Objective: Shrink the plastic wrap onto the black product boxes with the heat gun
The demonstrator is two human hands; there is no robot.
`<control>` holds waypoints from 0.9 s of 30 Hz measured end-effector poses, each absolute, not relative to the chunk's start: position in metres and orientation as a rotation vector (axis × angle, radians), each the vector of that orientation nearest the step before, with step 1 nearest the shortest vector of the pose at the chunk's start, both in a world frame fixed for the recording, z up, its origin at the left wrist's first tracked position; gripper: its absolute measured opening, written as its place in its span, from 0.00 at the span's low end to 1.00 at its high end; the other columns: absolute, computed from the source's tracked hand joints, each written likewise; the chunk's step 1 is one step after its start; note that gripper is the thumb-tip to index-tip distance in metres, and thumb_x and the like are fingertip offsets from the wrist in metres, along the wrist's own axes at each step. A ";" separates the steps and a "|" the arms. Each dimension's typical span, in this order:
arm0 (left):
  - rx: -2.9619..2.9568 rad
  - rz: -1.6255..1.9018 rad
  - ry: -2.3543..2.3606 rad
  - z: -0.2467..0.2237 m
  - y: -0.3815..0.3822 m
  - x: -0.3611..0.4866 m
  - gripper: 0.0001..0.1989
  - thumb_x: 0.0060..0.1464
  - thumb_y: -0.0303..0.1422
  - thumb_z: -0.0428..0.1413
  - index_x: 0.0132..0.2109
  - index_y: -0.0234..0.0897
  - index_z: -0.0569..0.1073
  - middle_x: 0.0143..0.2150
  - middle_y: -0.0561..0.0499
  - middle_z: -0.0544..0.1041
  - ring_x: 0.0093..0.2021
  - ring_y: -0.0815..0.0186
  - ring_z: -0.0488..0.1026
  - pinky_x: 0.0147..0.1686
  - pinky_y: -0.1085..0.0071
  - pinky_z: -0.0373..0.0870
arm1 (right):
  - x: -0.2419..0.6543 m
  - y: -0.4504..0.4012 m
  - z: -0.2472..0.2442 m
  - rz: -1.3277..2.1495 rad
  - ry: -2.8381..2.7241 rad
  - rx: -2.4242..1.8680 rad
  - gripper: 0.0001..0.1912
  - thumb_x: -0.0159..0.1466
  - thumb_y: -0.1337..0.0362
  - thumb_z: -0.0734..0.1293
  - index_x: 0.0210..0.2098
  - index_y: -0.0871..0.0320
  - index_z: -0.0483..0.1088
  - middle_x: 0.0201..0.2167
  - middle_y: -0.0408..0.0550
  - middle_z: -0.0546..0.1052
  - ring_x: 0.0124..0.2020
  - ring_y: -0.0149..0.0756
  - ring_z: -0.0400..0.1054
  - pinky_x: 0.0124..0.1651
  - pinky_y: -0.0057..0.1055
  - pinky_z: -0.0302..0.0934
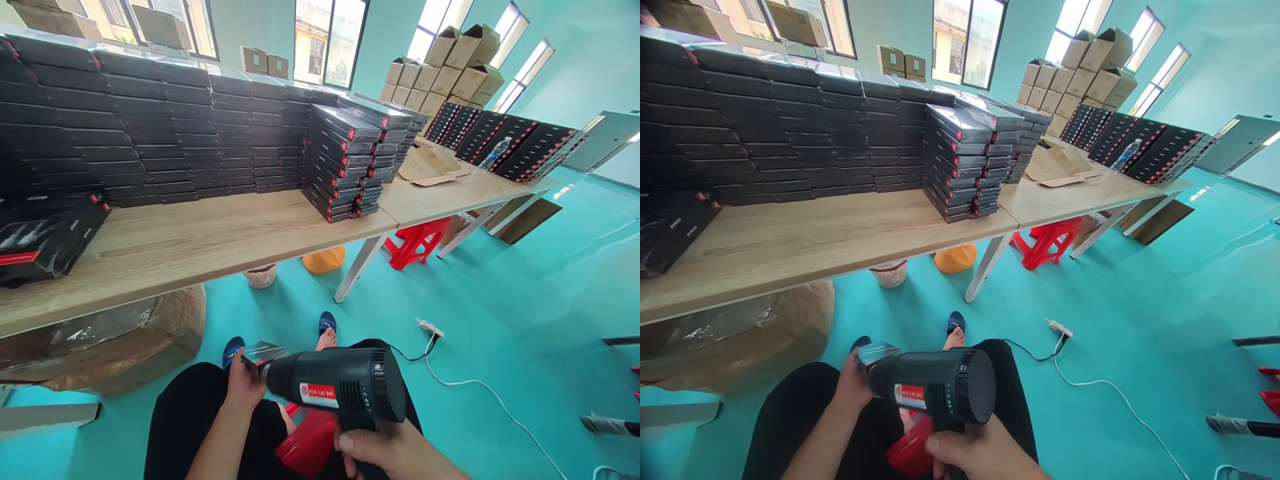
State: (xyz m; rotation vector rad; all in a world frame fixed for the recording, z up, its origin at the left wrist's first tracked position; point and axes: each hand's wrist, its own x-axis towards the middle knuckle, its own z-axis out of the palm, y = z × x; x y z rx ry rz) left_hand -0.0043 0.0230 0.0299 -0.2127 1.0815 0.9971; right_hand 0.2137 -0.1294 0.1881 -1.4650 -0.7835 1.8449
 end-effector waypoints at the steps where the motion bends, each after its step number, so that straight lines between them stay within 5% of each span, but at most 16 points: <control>1: -0.218 1.012 1.090 0.031 0.022 -0.005 0.09 0.58 0.33 0.51 0.41 0.34 0.74 0.29 0.45 0.79 0.29 0.55 0.78 0.32 0.57 0.78 | 0.213 -0.127 0.188 1.776 -0.767 -1.510 0.20 0.53 0.51 0.74 0.31 0.63 0.75 0.21 0.45 0.73 0.25 0.33 0.66 0.32 0.33 0.62; 5: -0.219 1.016 1.128 0.034 0.022 -0.006 0.14 0.53 0.30 0.51 0.47 0.34 0.73 0.34 0.44 0.80 0.32 0.54 0.79 0.30 0.58 0.77 | 0.231 -0.125 0.185 1.704 -0.701 -1.485 0.21 0.54 0.54 0.73 0.40 0.64 0.75 0.22 0.44 0.73 0.23 0.33 0.66 0.28 0.30 0.62; 9: -0.173 0.985 1.103 0.039 0.023 -0.003 0.14 0.39 0.24 0.51 0.37 0.35 0.73 0.27 0.47 0.78 0.25 0.58 0.76 0.28 0.60 0.77 | 0.258 -0.133 0.190 1.977 -0.645 -1.296 0.22 0.50 0.60 0.74 0.41 0.66 0.76 0.26 0.48 0.76 0.21 0.32 0.68 0.22 0.27 0.61; 12: -0.151 0.867 1.077 0.045 0.021 0.000 0.10 0.32 0.25 0.51 0.28 0.38 0.68 0.21 0.49 0.73 0.20 0.58 0.73 0.23 0.62 0.74 | 0.270 -0.126 0.195 1.874 -0.599 -1.343 0.22 0.50 0.59 0.75 0.41 0.66 0.76 0.27 0.47 0.76 0.21 0.31 0.68 0.22 0.26 0.62; 17: -0.064 0.752 0.996 0.055 0.015 0.005 0.14 0.32 0.26 0.50 0.32 0.36 0.72 0.21 0.49 0.74 0.20 0.58 0.73 0.22 0.65 0.71 | 0.261 -0.087 0.199 1.694 -0.714 -1.369 0.15 0.54 0.61 0.73 0.38 0.63 0.75 0.27 0.45 0.76 0.22 0.31 0.68 0.23 0.27 0.63; 27: -0.057 0.849 1.034 0.056 0.011 -0.001 0.20 0.36 0.27 0.50 0.40 0.35 0.76 0.22 0.48 0.75 0.20 0.57 0.73 0.22 0.63 0.71 | 0.274 -0.111 0.217 2.081 -0.991 -1.595 0.10 0.46 0.66 0.70 0.30 0.60 0.74 0.15 0.39 0.72 0.17 0.30 0.63 0.23 0.27 0.59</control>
